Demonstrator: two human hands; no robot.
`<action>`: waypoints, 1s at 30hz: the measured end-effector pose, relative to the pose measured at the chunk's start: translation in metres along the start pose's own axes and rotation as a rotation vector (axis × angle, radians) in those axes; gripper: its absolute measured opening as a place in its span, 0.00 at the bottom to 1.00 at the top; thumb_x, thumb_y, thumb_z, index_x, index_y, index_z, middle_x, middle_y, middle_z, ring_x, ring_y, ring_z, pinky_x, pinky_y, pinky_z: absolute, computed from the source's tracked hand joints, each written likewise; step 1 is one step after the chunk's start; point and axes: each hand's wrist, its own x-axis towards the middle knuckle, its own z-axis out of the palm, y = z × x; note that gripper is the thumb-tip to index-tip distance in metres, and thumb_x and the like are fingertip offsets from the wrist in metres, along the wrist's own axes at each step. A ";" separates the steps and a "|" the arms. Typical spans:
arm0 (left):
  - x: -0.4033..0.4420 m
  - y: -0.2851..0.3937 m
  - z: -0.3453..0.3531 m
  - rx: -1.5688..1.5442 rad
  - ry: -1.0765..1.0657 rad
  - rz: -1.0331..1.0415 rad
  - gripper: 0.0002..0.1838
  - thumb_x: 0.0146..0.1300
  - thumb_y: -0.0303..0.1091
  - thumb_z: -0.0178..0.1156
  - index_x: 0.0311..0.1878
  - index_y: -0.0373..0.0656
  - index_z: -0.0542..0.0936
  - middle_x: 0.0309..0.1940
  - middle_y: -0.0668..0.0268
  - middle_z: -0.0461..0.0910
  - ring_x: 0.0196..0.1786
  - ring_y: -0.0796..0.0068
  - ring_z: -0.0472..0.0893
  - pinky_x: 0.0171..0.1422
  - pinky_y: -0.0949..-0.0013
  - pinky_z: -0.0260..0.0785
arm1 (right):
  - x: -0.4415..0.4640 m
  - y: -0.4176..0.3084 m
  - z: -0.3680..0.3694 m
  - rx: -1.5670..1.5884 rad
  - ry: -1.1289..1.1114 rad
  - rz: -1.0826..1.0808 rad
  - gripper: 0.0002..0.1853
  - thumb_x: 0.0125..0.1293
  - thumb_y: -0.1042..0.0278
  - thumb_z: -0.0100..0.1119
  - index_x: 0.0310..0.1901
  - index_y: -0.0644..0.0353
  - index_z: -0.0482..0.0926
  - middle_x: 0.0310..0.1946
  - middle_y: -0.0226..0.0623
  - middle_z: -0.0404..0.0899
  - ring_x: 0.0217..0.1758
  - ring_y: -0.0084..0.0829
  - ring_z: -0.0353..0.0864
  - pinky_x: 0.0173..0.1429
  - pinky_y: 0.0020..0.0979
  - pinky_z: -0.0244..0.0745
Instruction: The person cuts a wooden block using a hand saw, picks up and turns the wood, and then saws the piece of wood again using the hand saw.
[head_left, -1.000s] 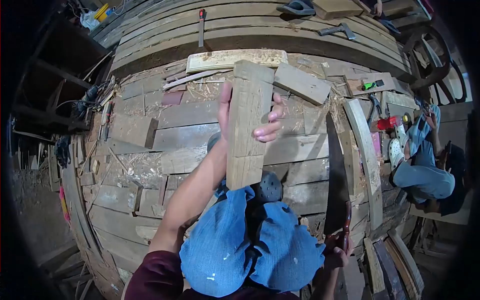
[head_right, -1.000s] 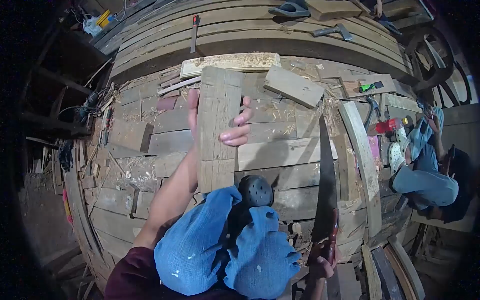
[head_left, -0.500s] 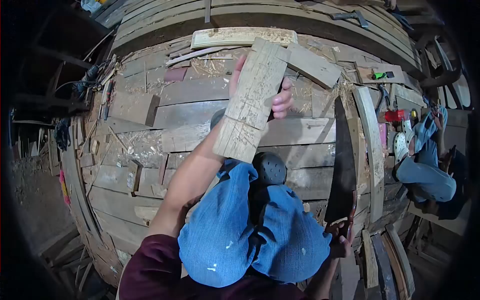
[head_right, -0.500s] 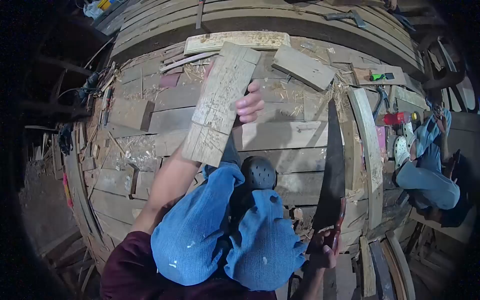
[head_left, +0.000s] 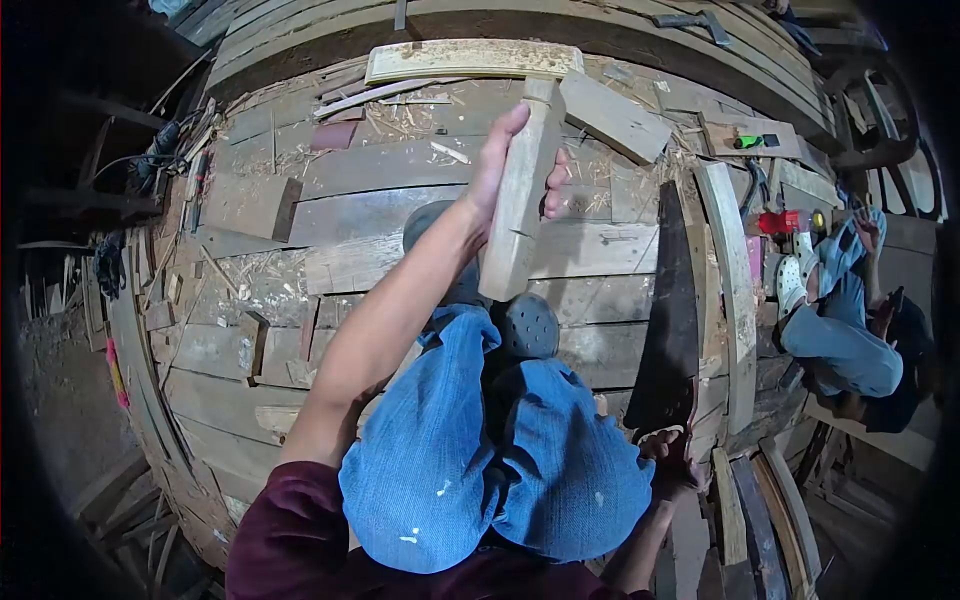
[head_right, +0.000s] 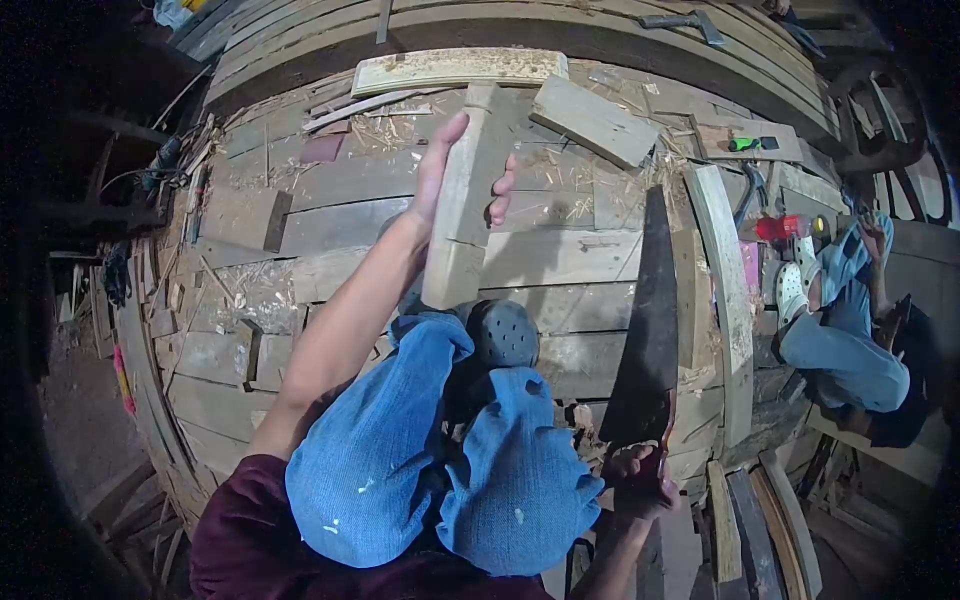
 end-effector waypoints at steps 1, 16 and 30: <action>0.002 -0.004 0.000 0.088 0.071 0.011 0.39 0.52 0.74 0.44 0.35 0.39 0.72 0.19 0.66 0.70 0.17 0.74 0.72 0.22 0.68 0.67 | -0.001 -0.001 0.000 0.006 0.005 0.009 0.30 0.48 0.43 0.58 0.44 0.61 0.71 0.28 0.31 0.65 0.30 0.29 0.62 0.37 0.31 0.57; 0.001 -0.012 0.012 0.319 0.295 0.162 0.34 0.56 0.57 0.62 0.50 0.31 0.75 0.43 0.57 0.78 0.45 0.73 0.77 0.50 0.70 0.70 | 0.017 0.016 0.017 -0.369 0.301 0.374 0.27 0.44 0.50 0.57 0.34 0.73 0.79 0.23 0.44 0.77 0.22 0.31 0.74 0.26 0.27 0.65; 0.011 -0.024 -0.008 0.341 0.462 0.161 0.40 0.52 0.54 0.67 0.54 0.27 0.68 0.45 0.51 0.76 0.48 0.67 0.77 0.53 0.67 0.70 | 0.032 0.016 0.058 -0.602 0.432 0.422 0.17 0.53 0.57 0.63 0.25 0.67 0.78 0.19 0.37 0.76 0.20 0.26 0.74 0.26 0.26 0.65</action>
